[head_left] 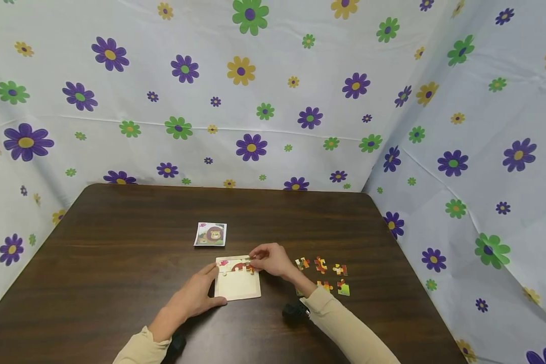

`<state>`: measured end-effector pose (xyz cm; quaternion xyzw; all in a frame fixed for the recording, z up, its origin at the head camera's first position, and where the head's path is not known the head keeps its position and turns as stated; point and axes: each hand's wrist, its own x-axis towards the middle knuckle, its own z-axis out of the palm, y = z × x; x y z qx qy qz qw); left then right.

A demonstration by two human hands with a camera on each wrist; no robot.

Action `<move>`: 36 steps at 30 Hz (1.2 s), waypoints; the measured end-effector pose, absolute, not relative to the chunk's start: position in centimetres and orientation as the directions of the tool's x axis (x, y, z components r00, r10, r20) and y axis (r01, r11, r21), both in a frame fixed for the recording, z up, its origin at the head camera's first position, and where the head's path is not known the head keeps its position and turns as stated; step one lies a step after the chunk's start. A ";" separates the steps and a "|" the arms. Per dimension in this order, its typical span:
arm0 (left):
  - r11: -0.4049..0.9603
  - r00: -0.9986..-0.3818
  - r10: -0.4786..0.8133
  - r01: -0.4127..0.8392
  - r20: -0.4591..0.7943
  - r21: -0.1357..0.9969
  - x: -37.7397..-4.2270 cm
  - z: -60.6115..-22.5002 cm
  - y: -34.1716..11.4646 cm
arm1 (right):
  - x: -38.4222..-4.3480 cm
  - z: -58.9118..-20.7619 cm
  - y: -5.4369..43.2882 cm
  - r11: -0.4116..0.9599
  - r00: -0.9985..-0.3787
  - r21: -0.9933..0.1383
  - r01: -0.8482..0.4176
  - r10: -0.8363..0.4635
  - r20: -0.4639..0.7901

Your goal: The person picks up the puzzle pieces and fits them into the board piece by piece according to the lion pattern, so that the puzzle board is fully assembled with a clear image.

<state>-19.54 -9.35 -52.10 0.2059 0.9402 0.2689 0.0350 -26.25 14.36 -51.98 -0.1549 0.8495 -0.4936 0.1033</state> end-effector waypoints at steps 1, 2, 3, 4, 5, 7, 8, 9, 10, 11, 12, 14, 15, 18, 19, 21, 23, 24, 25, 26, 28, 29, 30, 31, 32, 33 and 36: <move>0.771 -0.913 0.406 0.370 0.048 0.519 -19.5 -52.1 -9.4 | -26.3 -52.1 14.2 0.479 -0.934 -0.859 -0.179 -0.358 -0.005; 0.771 -0.912 0.406 0.372 0.052 0.517 -19.5 -52.1 -9.4 | -26.3 -52.2 14.1 0.494 -0.936 -0.847 -0.198 -0.352 0.014; 0.771 -0.912 0.407 0.375 0.056 0.515 -19.5 -52.2 -9.3 | -26.3 -52.3 13.9 0.513 -0.937 -0.831 -0.218 -0.347 0.031; 0.769 -0.911 0.408 0.379 0.060 0.516 -19.5 -52.2 -9.3 | -26.3 -52.4 13.8 0.531 -0.938 -0.815 -0.234 -0.343 0.046; 0.768 -0.910 0.410 0.381 0.063 0.515 -19.5 -52.2 -9.3 | -26.3 -52.4 13.7 0.545 -0.938 -0.799 -0.254 -0.341 0.065; 0.766 -0.909 0.411 0.383 0.066 0.516 -19.5 -52.3 -9.3 | -26.2 -52.4 13.4 0.576 -0.935 -0.764 -0.292 -0.340 0.101; 0.766 -0.910 0.410 0.383 0.067 0.516 -19.5 -52.3 -9.3 | -26.1 -52.4 13.3 0.585 -0.934 -0.752 -0.305 -0.339 0.115; 0.766 -0.910 0.410 0.383 0.066 0.516 -19.5 -52.3 -9.3 | -26.1 -52.4 13.1 0.594 -0.933 -0.740 -0.314 -0.336 0.127; 0.767 -0.910 0.409 0.382 0.066 0.516 -19.5 -52.3 -9.3 | -26.0 -52.4 13.0 0.604 -0.933 -0.728 -0.324 -0.332 0.140; 0.768 -0.911 0.408 0.381 0.065 0.515 -19.5 -52.3 -9.3 | -25.9 -52.5 12.9 0.615 -0.933 -0.716 -0.331 -0.325 0.152; 0.769 -0.911 0.407 0.380 0.065 0.514 -19.5 -52.3 -9.3 | -25.8 -52.5 12.8 0.625 -0.934 -0.705 -0.335 -0.318 0.162; 0.768 -0.911 0.407 0.381 0.067 0.514 -19.5 -52.3 -9.3 | -25.7 -52.6 12.7 0.642 -0.934 -0.684 -0.346 -0.306 0.186; 0.768 -0.911 0.408 0.382 0.068 0.514 -19.5 -52.3 -9.3 | -25.7 -52.7 12.6 0.650 -0.934 -0.675 -0.349 -0.298 0.195; 0.766 -0.910 0.408 0.384 0.073 0.516 -19.5 -52.3 -9.3 | -25.6 -52.8 12.4 0.666 -0.929 -0.649 -0.368 -0.288 0.232; 0.764 -0.910 0.407 0.385 0.076 0.517 -19.5 -52.4 -9.3 | -25.6 -52.7 12.4 0.669 -0.928 -0.643 -0.372 -0.286 0.239; 0.764 -0.910 0.407 0.388 0.082 0.515 -19.6 -52.4 -9.3 | -25.5 -52.7 12.3 0.674 -0.925 -0.633 -0.379 -0.284 0.252; 0.762 -0.908 0.409 0.393 0.088 0.515 -19.6 -52.4 -9.3 | -25.5 -52.7 12.2 0.680 -0.926 -0.628 -0.377 -0.279 0.254; 0.762 -0.908 0.410 0.395 0.090 0.513 -19.6 -52.4 -9.3 | -25.4 -52.7 12.1 0.683 -0.926 -0.625 -0.377 -0.276 0.257; 0.762 -0.907 0.412 0.398 0.091 0.510 -19.6 -52.4 -9.3 | -25.4 -52.7 12.1 0.686 -0.928 -0.625 -0.373 -0.272 0.256; 0.763 -0.906 0.413 0.399 0.091 0.509 -19.6 -52.4 -9.3 | -25.4 -52.8 12.0 0.687 -0.926 -0.622 -0.376 -0.270 0.262; 0.761 -0.905 0.416 0.400 0.089 0.511 -19.6 -52.4 -9.3 | -25.3 -52.8 11.9 0.690 -0.927 -0.620 -0.373 -0.261 0.268; 0.761 -0.905 0.416 0.399 0.087 0.511 -19.6 -52.4 -9.3 | -25.2 -52.9 11.8 0.692 -0.926 -0.616 -0.376 -0.259 0.275; 0.761 -0.905 0.416 0.399 0.086 0.512 -19.6 -52.4 -9.3 | -25.2 -52.9 11.7 0.693 -0.926 -0.616 -0.375 -0.255 0.278; 0.760 -0.905 0.416 0.398 0.086 0.513 -19.6 -52.4 -9.3 | -25.1 -53.0 11.7 0.693 -0.927 -0.617 -0.374 -0.252 0.279; 0.760 -0.906 0.415 0.397 0.085 0.515 -19.6 -52.4 -9.3 | -25.1 -53.1 11.6 0.692 -0.927 -0.619 -0.373 -0.249 0.280; 0.759 -0.906 0.414 0.396 0.086 0.516 -19.6 -52.4 -9.3 | -25.1 -53.1 11.6 0.692 -0.928 -0.620 -0.369 -0.246 0.278; 0.760 -0.906 0.413 0.396 0.088 0.515 -19.6 -52.4 -9.2 | -25.0 -53.1 11.7 0.688 -0.926 -0.621 -0.375 -0.250 0.282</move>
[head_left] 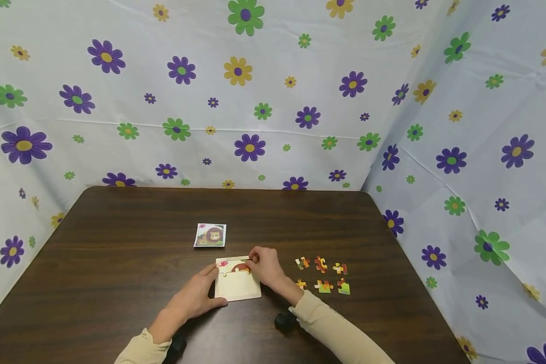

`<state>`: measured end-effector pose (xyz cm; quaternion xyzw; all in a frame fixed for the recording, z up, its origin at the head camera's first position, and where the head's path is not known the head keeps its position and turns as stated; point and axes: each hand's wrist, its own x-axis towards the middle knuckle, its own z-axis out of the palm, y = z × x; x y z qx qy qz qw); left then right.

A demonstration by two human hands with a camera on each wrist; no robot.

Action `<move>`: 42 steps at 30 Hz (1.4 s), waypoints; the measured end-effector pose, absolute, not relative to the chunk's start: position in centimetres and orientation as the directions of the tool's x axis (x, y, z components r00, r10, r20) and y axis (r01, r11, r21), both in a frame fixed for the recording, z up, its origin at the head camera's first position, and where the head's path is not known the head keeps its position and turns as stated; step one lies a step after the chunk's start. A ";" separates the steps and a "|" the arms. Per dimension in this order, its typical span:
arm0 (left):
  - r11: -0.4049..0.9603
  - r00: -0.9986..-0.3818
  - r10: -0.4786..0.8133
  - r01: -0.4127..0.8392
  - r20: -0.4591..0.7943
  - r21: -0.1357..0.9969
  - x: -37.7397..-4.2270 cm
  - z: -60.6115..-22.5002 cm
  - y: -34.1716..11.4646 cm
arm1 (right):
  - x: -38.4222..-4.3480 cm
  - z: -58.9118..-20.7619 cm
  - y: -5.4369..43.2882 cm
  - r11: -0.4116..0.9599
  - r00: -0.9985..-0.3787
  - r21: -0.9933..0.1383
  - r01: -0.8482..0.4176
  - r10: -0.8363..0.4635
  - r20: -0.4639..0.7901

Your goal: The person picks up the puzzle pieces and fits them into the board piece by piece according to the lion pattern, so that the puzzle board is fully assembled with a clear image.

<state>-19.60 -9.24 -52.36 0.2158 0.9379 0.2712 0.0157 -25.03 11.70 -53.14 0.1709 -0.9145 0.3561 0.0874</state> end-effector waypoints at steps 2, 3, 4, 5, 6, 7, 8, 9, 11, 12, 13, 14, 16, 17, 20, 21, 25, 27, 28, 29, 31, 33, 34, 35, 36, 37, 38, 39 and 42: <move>0.760 -0.906 0.415 0.398 0.088 0.514 -19.6 -52.4 -9.2 | -25.0 -53.1 11.9 0.683 -0.918 -0.614 -0.396 -0.271 0.291; 0.760 -0.906 0.414 0.397 0.087 0.514 -19.6 -52.4 -9.2 | -25.1 -53.1 12.1 0.680 -0.912 -0.608 -0.409 -0.284 0.296; 0.761 -0.906 0.414 0.397 0.086 0.513 -19.5 -52.3 -9.2 | -25.1 -53.0 12.3 0.676 -0.905 -0.602 -0.426 -0.301 0.302; 0.762 -0.907 0.413 0.394 0.083 0.514 -19.5 -52.3 -9.2 | -25.2 -53.0 12.6 0.668 -0.897 -0.600 -0.441 -0.319 0.305; 0.762 -0.907 0.414 0.394 0.082 0.514 -19.5 -52.3 -9.2 | -25.3 -53.0 12.8 0.657 -0.887 -0.596 -0.463 -0.342 0.311; 0.763 -0.907 0.413 0.394 0.081 0.513 -19.5 -52.3 -9.2 | -25.4 -53.0 13.1 0.646 -0.880 -0.598 -0.475 -0.363 0.308; 0.764 -0.907 0.413 0.392 0.080 0.513 -19.5 -52.3 -9.2 | -25.5 -53.1 13.3 0.632 -0.875 -0.607 -0.483 -0.380 0.300; 0.764 -0.908 0.412 0.390 0.078 0.513 -19.5 -52.3 -9.2 | -25.5 -53.1 13.5 0.615 -0.873 -0.623 -0.484 -0.393 0.290; 0.767 -0.909 0.411 0.387 0.071 0.512 -19.5 -52.3 -9.3 | -25.6 -53.2 13.8 0.579 -0.872 -0.664 -0.474 -0.413 0.262; 0.768 -0.909 0.411 0.387 0.070 0.511 -19.5 -52.4 -9.3 | -25.5 -53.3 14.0 0.563 -0.875 -0.686 -0.461 -0.419 0.244; 0.770 -0.909 0.411 0.384 0.064 0.509 -19.5 -52.4 -9.3 | -25.5 -53.4 14.1 0.550 -0.879 -0.708 -0.443 -0.421 0.223; 0.772 -0.910 0.411 0.381 0.058 0.508 -19.5 -52.4 -9.3 | -25.5 -53.6 14.1 0.540 -0.879 -0.720 -0.437 -0.425 0.215; 0.776 -0.910 0.411 0.377 0.048 0.505 -19.5 -52.4 -9.3 | -25.4 -53.8 14.2 0.532 -0.879 -0.729 -0.431 -0.432 0.204; 0.777 -0.910 0.411 0.376 0.045 0.505 -19.4 -52.4 -9.3 | -25.4 -53.9 14.2 0.531 -0.877 -0.729 -0.433 -0.435 0.205; 0.778 -0.911 0.410 0.373 0.040 0.505 -19.4 -52.4 -9.2 | -25.4 -54.2 14.1 0.536 -0.872 -0.715 -0.448 -0.439 0.218; 0.778 -0.911 0.410 0.372 0.040 0.507 -19.4 -52.4 -9.2 | -25.5 -54.3 14.1 0.541 -0.869 -0.706 -0.457 -0.441 0.225; 0.775 -0.913 0.406 0.367 0.040 0.515 -19.5 -52.3 -9.2 | -25.6 -54.4 14.0 0.564 -0.861 -0.671 -0.481 -0.450 0.238; 0.773 -0.913 0.406 0.369 0.045 0.516 -19.6 -52.2 -9.2 | -25.7 -54.5 14.0 0.574 -0.851 -0.646 -0.504 -0.458 0.257; 0.771 -0.913 0.406 0.370 0.047 0.517 -19.6 -52.2 -9.2 | -25.7 -54.5 14.0 0.576 -0.849 -0.639 -0.509 -0.459 0.263; 0.769 -0.912 0.406 0.371 0.050 0.520 -19.6 -52.2 -9.2 | -25.7 -54.5 14.0 0.571 -0.845 -0.637 -0.518 -0.460 0.274; 0.769 -0.911 0.408 0.375 0.054 0.517 -19.6 -52.2 -9.2 | -25.6 -54.5 14.0 0.558 -0.841 -0.643 -0.524 -0.458 0.288; 0.771 -0.910 0.412 0.378 0.051 0.513 -19.5 -52.2 -9.2 | -25.5 -54.6 14.0 0.536 -0.849 -0.677 -0.505 -0.449 0.278; 0.771 -0.909 0.414 0.380 0.050 0.511 -19.5 -52.2 -9.2 | -25.5 -54.6 14.0 0.527 -0.854 -0.692 -0.494 -0.444 0.271; 0.772 -0.908 0.416 0.381 0.049 0.509 -19.5 -52.2 -9.2 | -25.4 -54.6 14.1 0.514 -0.860 -0.712 -0.478 -0.439 0.261; 0.773 -0.907 0.419 0.383 0.048 0.506 -19.6 -52.2 -9.2 | -25.3 -54.7 14.1 0.508 -0.865 -0.725 -0.465 -0.436 0.250; 0.772 -0.906 0.421 0.385 0.048 0.506 -19.6 -52.2 -9.2 | -25.3 -54.7 14.2 0.501 -0.869 -0.738 -0.453 -0.433 0.240; 0.770 -0.905 0.422 0.386 0.048 0.508 -19.6 -52.2 -9.2 | -25.3 -54.7 14.2 0.497 -0.870 -0.742 -0.449 -0.434 0.236; 0.769 -0.906 0.420 0.385 0.050 0.510 -19.6 -52.2 -9.2 | -25.3 -54.8 14.2 0.499 -0.868 -0.740 -0.451 -0.438 0.234; 0.764 -0.908 0.415 0.383 0.058 0.520 -19.6 -52.1 -9.2 | -25.4 -54.8 14.2 0.505 -0.860 -0.725 -0.469 -0.448 0.245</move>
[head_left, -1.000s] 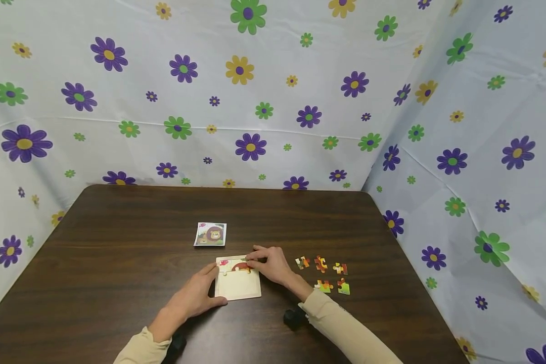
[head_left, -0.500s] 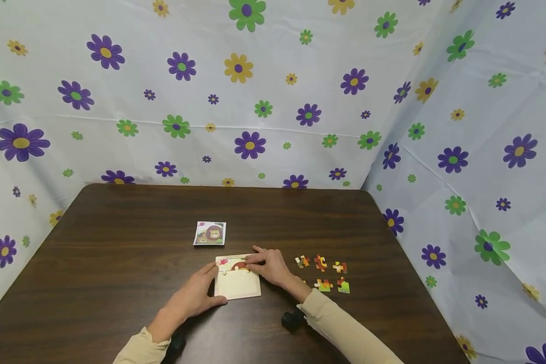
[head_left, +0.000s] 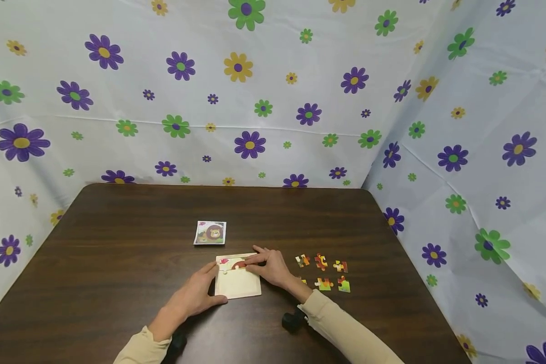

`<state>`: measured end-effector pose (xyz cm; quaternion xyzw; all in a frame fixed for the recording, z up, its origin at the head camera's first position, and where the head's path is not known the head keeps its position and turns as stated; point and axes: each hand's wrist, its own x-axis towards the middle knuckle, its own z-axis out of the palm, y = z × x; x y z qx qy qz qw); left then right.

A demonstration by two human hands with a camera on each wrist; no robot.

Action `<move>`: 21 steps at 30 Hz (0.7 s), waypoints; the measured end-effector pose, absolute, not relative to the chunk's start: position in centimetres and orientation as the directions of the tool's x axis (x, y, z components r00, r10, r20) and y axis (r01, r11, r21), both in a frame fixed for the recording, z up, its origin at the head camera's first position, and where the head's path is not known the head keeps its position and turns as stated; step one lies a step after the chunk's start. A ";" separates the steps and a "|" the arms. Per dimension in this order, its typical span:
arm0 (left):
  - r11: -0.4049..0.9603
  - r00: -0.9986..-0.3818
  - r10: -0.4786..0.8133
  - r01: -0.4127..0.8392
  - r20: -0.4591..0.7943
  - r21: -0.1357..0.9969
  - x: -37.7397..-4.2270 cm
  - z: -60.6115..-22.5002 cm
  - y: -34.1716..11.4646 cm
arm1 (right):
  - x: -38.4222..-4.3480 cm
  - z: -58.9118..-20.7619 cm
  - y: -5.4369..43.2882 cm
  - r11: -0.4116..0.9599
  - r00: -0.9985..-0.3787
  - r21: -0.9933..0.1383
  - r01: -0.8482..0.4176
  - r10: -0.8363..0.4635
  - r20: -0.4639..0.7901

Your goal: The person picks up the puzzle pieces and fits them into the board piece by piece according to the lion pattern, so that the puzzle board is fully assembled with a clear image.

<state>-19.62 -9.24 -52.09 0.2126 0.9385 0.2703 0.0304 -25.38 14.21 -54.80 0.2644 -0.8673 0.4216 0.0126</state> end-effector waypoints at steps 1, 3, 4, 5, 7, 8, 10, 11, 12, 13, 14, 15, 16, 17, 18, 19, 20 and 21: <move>0.763 -0.909 0.413 0.381 0.059 0.523 -19.6 -52.1 -9.3 | -25.4 -54.8 14.2 0.507 -0.858 -0.720 -0.474 -0.450 0.248; 0.764 -0.910 0.412 0.378 0.057 0.523 -19.6 -52.0 -9.3 | -25.5 -54.9 14.2 0.514 -0.856 -0.710 -0.480 -0.453 0.251; 0.764 -0.910 0.412 0.377 0.054 0.523 -19.6 -52.0 -9.3 | -25.5 -54.9 14.2 0.519 -0.856 -0.707 -0.481 -0.452 0.250; 0.766 -0.910 0.412 0.376 0.050 0.522 -19.6 -52.0 -9.3 | -25.5 -54.9 14.1 0.524 -0.856 -0.703 -0.481 -0.453 0.249; 0.768 -0.910 0.411 0.373 0.046 0.521 -19.7 -51.9 -9.3 | -25.6 -54.7 14.1 0.529 -0.855 -0.698 -0.483 -0.456 0.247; 0.768 -0.911 0.410 0.372 0.046 0.521 -19.7 -51.8 -9.4 | -25.7 -54.5 14.0 0.531 -0.854 -0.694 -0.485 -0.458 0.247; 0.770 -0.912 0.408 0.372 0.049 0.518 -19.8 -51.7 -9.4 | -25.7 -54.1 13.9 0.529 -0.850 -0.693 -0.490 -0.467 0.244; 0.772 -0.911 0.408 0.374 0.049 0.514 -19.8 -51.7 -9.5 | -25.8 -53.9 13.9 0.521 -0.848 -0.701 -0.487 -0.472 0.239; 0.773 -0.911 0.409 0.375 0.050 0.512 -19.8 -51.7 -9.5 | -25.7 -53.7 13.9 0.511 -0.847 -0.711 -0.483 -0.477 0.233; 0.774 -0.911 0.410 0.377 0.052 0.509 -19.7 -51.7 -9.5 | -25.7 -53.5 14.0 0.502 -0.847 -0.721 -0.478 -0.481 0.226; 0.772 -0.910 0.411 0.379 0.053 0.510 -19.7 -51.7 -9.5 | -25.7 -53.3 14.2 0.491 -0.845 -0.729 -0.476 -0.485 0.226; 0.772 -0.910 0.412 0.380 0.055 0.509 -19.6 -51.8 -9.6 | -25.7 -53.1 14.4 0.484 -0.845 -0.736 -0.474 -0.484 0.226; 0.770 -0.909 0.412 0.381 0.057 0.512 -19.6 -51.8 -9.6 | -25.7 -52.8 14.7 0.483 -0.846 -0.735 -0.475 -0.480 0.232; 0.768 -0.909 0.413 0.382 0.059 0.514 -19.5 -51.9 -9.6 | -25.8 -52.5 15.1 0.485 -0.850 -0.737 -0.470 -0.473 0.231; 0.765 -0.908 0.413 0.384 0.063 0.517 -19.5 -51.9 -9.6 | -25.8 -52.2 15.6 0.495 -0.854 -0.730 -0.471 -0.463 0.237; 0.763 -0.909 0.412 0.385 0.067 0.519 -19.4 -51.9 -9.6 | -25.9 -51.9 16.2 0.513 -0.861 -0.720 -0.468 -0.448 0.240; 0.762 -0.908 0.412 0.386 0.071 0.521 -19.4 -52.0 -9.5 | -26.0 -51.6 16.8 0.539 -0.870 -0.705 -0.461 -0.431 0.240; 0.761 -0.909 0.411 0.387 0.073 0.520 -19.4 -52.0 -9.5 | -26.1 -51.2 17.6 0.571 -0.882 -0.690 -0.445 -0.412 0.229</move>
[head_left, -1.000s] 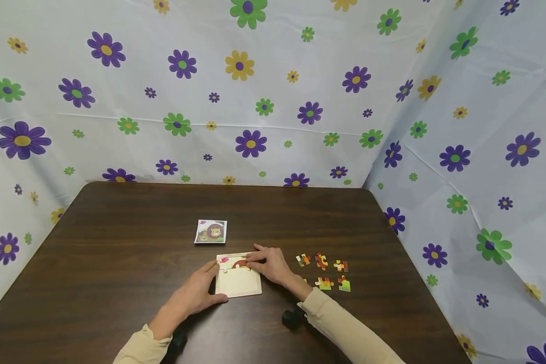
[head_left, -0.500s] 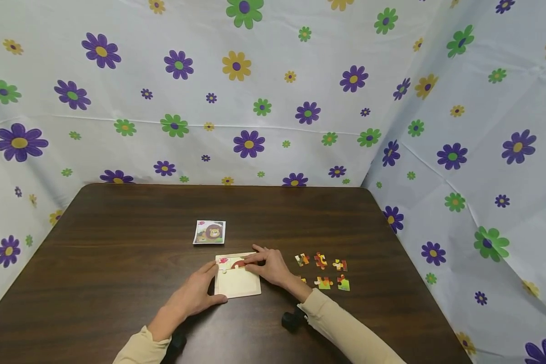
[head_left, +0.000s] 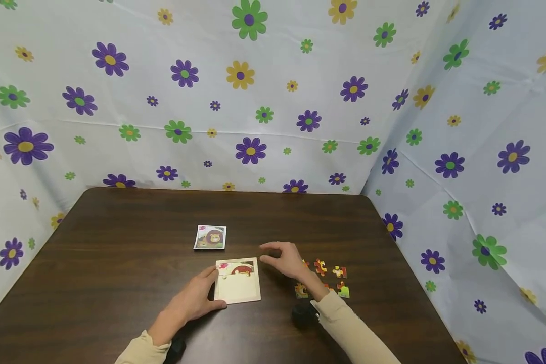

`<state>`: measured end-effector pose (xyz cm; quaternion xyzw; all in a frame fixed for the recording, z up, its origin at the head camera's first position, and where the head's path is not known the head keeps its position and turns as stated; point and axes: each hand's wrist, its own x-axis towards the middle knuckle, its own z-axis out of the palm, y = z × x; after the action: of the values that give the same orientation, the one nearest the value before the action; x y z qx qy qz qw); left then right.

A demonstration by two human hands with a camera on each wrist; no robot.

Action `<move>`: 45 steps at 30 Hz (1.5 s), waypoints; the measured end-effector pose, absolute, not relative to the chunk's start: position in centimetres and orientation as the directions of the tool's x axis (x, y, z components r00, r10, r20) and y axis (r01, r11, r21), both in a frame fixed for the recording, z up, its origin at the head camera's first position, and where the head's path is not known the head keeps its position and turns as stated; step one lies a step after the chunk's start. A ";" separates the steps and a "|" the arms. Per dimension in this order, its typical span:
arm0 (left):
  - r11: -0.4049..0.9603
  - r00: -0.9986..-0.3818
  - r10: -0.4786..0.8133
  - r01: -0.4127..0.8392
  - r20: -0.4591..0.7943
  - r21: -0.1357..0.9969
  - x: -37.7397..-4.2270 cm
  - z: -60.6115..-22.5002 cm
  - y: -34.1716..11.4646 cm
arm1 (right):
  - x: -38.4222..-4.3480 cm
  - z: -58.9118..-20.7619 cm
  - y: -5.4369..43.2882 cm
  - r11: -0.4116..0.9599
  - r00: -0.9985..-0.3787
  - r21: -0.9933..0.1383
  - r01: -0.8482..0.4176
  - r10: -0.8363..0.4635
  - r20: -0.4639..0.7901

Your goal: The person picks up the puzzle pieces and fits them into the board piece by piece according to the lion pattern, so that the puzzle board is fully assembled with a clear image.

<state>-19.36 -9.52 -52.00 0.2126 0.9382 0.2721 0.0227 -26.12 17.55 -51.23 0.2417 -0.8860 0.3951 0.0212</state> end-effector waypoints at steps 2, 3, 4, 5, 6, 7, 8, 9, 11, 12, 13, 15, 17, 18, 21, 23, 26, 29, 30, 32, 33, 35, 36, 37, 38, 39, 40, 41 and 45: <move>0.761 -0.909 0.412 0.386 0.072 0.521 -19.3 -52.1 -9.5 | -26.2 -50.7 19.1 0.641 -0.906 -0.652 -0.405 -0.379 0.191; 0.761 -0.909 0.410 0.383 0.069 0.523 -19.3 -52.1 -9.5 | -26.2 -50.6 19.9 0.679 -0.917 -0.627 -0.382 -0.360 0.170; 0.761 -0.910 0.409 0.380 0.065 0.525 -19.2 -52.1 -9.4 | -26.1 -50.4 20.7 0.716 -0.930 -0.601 -0.355 -0.339 0.146; 0.762 -0.910 0.409 0.377 0.060 0.526 -19.2 -52.1 -9.4 | -26.1 -50.3 21.5 0.750 -0.941 -0.575 -0.327 -0.316 0.123; 0.762 -0.911 0.409 0.375 0.056 0.528 -19.2 -52.1 -9.4 | -26.0 -50.2 22.2 0.777 -0.953 -0.558 -0.291 -0.288 0.095; 0.763 -0.911 0.409 0.372 0.051 0.529 -19.2 -52.1 -9.4 | -25.8 -50.1 22.9 0.800 -0.962 -0.542 -0.258 -0.263 0.069; 0.765 -0.912 0.409 0.369 0.046 0.528 -19.2 -52.1 -9.4 | -25.7 -49.9 23.4 0.824 -0.971 -0.523 -0.218 -0.235 0.036; 0.765 -0.912 0.408 0.368 0.045 0.528 -19.2 -52.1 -9.4 | -25.5 -49.9 23.9 0.842 -0.979 -0.510 -0.176 -0.204 0.002; 0.767 -0.912 0.408 0.369 0.044 0.526 -19.2 -52.2 -9.4 | -25.2 -49.7 24.7 0.867 -0.986 -0.490 -0.096 -0.148 -0.070; 0.766 -0.912 0.408 0.369 0.046 0.526 -19.2 -52.2 -9.4 | -25.1 -49.6 25.0 0.878 -0.987 -0.474 -0.061 -0.125 -0.105; 0.767 -0.912 0.408 0.369 0.045 0.525 -19.2 -52.2 -9.3 | -25.0 -49.6 25.2 0.889 -0.985 -0.456 -0.036 -0.110 -0.135; 0.767 -0.913 0.406 0.369 0.049 0.525 -19.2 -52.2 -9.4 | -24.9 -49.6 25.4 0.905 -0.981 -0.426 0.006 -0.078 -0.180; 0.769 -0.913 0.404 0.368 0.050 0.523 -19.2 -52.3 -9.4 | -24.8 -49.8 25.4 0.915 -0.979 -0.402 0.017 -0.065 -0.191; 0.769 -0.914 0.404 0.369 0.051 0.521 -19.2 -52.3 -9.3 | -24.9 -49.9 25.4 0.918 -0.980 -0.395 0.024 -0.057 -0.192; 0.768 -0.913 0.405 0.374 0.058 0.520 -19.2 -52.4 -9.3 | -24.9 -50.1 25.4 0.918 -0.982 -0.394 0.038 -0.039 -0.184; 0.766 -0.913 0.404 0.374 0.062 0.523 -19.2 -52.4 -9.3 | -25.0 -50.3 25.3 0.917 -0.984 -0.395 0.050 -0.024 -0.179; 0.765 -0.915 0.398 0.369 0.062 0.529 -19.3 -52.5 -9.3 | -25.1 -50.6 25.1 0.911 -0.984 -0.407 0.066 -0.008 -0.176; 0.768 -0.917 0.394 0.364 0.058 0.527 -19.3 -52.4 -9.3 | -25.3 -50.7 25.1 0.906 -0.986 -0.418 0.058 -0.013 -0.164; 0.769 -0.917 0.395 0.363 0.055 0.526 -19.3 -52.4 -9.3 | -25.3 -50.8 25.1 0.904 -0.987 -0.424 0.056 -0.014 -0.161; 0.769 -0.916 0.397 0.365 0.055 0.525 -19.2 -52.3 -9.2 | -25.4 -50.8 25.0 0.902 -0.988 -0.430 0.049 -0.021 -0.155; 0.769 -0.916 0.398 0.366 0.055 0.524 -19.2 -52.3 -9.2 | -25.5 -50.8 25.0 0.902 -0.988 -0.430 0.047 -0.021 -0.154; 0.766 -0.914 0.400 0.370 0.059 0.526 -19.2 -52.3 -9.2 | -25.5 -50.8 25.0 0.898 -0.987 -0.437 0.057 -0.014 -0.157; 0.766 -0.915 0.400 0.369 0.059 0.527 -19.2 -52.2 -9.2 | -25.5 -50.8 25.0 0.896 -0.988 -0.441 0.057 -0.014 -0.156; 0.765 -0.914 0.400 0.370 0.061 0.528 -19.2 -52.2 -9.2 | -25.5 -50.8 25.0 0.892 -0.988 -0.448 0.059 -0.012 -0.154; 0.765 -0.914 0.402 0.371 0.060 0.527 -19.2 -52.2 -9.2 | -25.5 -50.8 25.0 0.888 -0.988 -0.456 0.060 -0.011 -0.153; 0.765 -0.914 0.402 0.371 0.060 0.526 -19.2 -52.2 -9.2 | -25.5 -50.8 24.9 0.881 -0.989 -0.470 0.063 -0.009 -0.150; 0.764 -0.913 0.403 0.372 0.061 0.528 -19.2 -52.1 -9.2 | -25.4 -50.8 24.9 0.872 -0.989 -0.484 0.065 -0.008 -0.147; 0.764 -0.913 0.403 0.372 0.061 0.527 -19.2 -52.1 -9.2 | -25.4 -50.8 24.9 0.865 -0.990 -0.497 0.064 -0.008 -0.140; 0.766 -0.913 0.404 0.372 0.058 0.524 -19.2 -52.1 -9.2 | -25.3 -50.9 24.9 0.843 -0.996 -0.536 0.043 -0.008 -0.092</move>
<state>-19.21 -9.19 -52.06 0.2064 0.9392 0.2728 0.0290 -25.32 24.87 -50.86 -0.0090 -0.9590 0.2797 -0.0455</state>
